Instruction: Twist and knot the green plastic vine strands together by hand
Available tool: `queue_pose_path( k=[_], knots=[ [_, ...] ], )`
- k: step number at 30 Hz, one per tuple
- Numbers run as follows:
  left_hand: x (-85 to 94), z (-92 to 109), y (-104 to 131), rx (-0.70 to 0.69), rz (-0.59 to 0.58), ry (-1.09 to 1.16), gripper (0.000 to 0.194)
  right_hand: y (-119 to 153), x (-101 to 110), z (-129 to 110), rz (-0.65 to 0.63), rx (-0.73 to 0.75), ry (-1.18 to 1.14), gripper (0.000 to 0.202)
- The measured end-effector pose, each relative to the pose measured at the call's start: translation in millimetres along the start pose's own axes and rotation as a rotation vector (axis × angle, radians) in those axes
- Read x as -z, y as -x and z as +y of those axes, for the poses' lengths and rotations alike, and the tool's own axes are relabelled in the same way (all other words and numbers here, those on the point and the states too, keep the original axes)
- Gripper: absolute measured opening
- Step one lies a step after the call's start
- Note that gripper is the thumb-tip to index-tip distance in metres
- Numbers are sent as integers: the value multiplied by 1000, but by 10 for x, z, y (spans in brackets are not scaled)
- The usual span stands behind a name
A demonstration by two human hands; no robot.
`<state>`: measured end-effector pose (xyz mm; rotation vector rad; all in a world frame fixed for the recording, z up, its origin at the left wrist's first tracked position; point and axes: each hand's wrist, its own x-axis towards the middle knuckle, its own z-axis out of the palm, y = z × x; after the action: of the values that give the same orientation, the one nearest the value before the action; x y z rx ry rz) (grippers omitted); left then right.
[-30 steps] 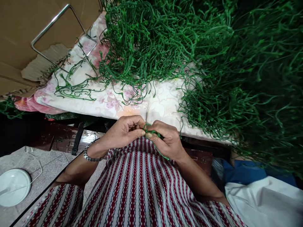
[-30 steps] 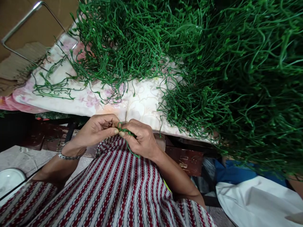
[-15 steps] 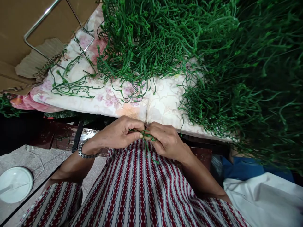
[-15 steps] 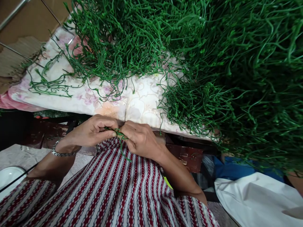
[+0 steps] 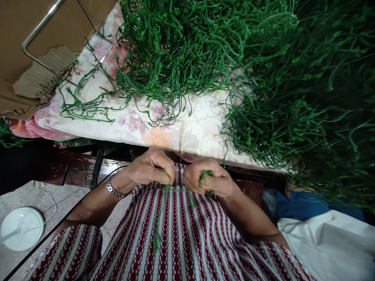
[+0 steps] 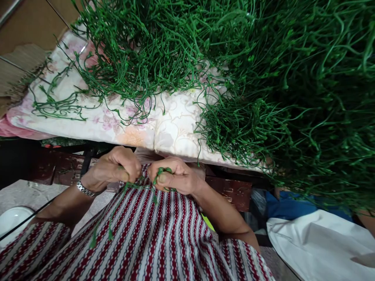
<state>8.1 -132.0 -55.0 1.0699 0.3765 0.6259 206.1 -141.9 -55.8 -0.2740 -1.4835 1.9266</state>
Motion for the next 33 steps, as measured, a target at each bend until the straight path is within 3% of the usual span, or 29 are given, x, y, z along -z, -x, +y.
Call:
queue_pose_path(
  k=[2,4,7,9,12,16,20,23,28,33],
  knots=[
    [5,2,18,-13,182,40,25,28,4,-9,134,75,-64,26],
    [-4,46,8,46,284,-66,27,27,38,-66,241,105,124,23],
    [-35,142,-46,141,285,-294,32,-6,96,-171,361,33,518,20],
    [-56,178,-81,156,278,-411,34,-28,96,-202,425,-43,649,17],
    [-84,162,-102,143,295,-537,35,-50,34,-188,424,-156,696,19],
    [-129,111,-100,140,416,-684,32,-67,-49,-162,370,-241,741,26],
    [-162,104,-106,107,410,-765,29,-87,-79,-119,273,-287,919,22],
    [-180,75,-97,61,475,-679,29,-92,-115,-43,249,-136,1045,18],
    [-308,6,-65,-14,650,-447,28,-77,-183,15,331,148,1217,19],
    [-448,106,-104,-104,737,-399,29,-60,-260,-59,369,322,1258,15]
  ],
)
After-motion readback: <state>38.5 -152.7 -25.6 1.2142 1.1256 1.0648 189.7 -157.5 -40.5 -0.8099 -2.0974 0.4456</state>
